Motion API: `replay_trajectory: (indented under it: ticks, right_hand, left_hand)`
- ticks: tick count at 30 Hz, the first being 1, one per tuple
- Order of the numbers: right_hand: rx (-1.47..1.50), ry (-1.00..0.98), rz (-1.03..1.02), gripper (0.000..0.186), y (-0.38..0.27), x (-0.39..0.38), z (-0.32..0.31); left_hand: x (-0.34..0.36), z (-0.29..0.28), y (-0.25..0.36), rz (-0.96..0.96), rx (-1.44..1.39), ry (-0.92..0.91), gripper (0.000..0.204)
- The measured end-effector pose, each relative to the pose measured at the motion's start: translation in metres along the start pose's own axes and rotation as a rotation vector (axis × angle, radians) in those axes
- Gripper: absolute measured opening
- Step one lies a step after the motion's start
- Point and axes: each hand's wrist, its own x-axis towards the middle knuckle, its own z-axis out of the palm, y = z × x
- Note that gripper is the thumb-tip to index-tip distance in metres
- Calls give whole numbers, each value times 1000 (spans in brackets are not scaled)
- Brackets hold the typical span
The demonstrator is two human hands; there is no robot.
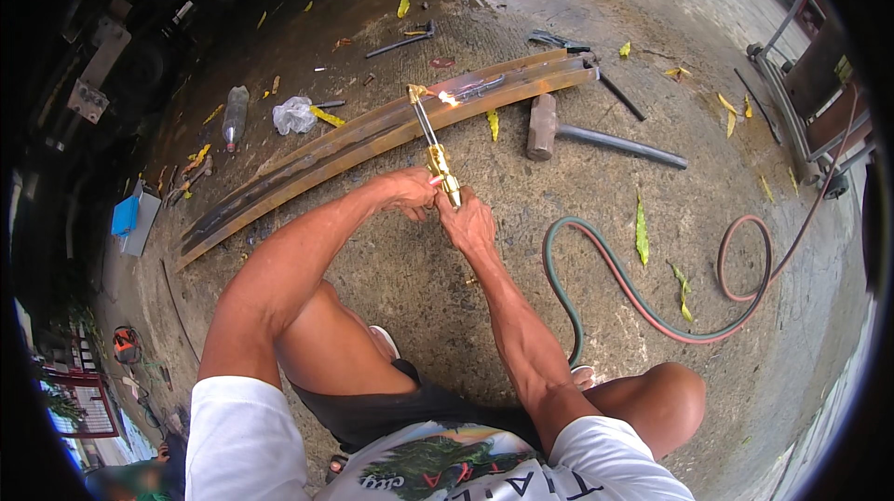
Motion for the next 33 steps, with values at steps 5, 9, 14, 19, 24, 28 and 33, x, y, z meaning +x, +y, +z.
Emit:
replay_trajectory:
  ticks: [5, 9, 14, 19, 24, 28, 33]
  right_hand:
    - [5, 2, -4, 66, 2, 1, 1]
    - [2, -1, -6, 65, -1, 1, 0]
    - [-8, -3, -2, 65, 1, 2, -1]
    - [8, -8, -5, 65, -1, 2, -1]
    - [4, 8, -18, 65, 0, 3, 1]
    - [4, 13, -12, 65, 0, 3, 0]
    - [-2, -3, -13, 65, -2, 3, 0]
  left_hand:
    - [10, 1, -9, 18, -44, 8, 12]
    - [14, -1, -14, 29, -72, -2, 12]
    - [3, 3, 0, 15, 8, 31, 22]
    - [-2, 2, 1, 9, -1, 32, 23]
    - [3, 1, -3, 27, -14, 20, 20]
    - [-1, 3, 3, 21, 5, 41, 16]
    - [3, 1, -2, 15, 9, 33, 15]
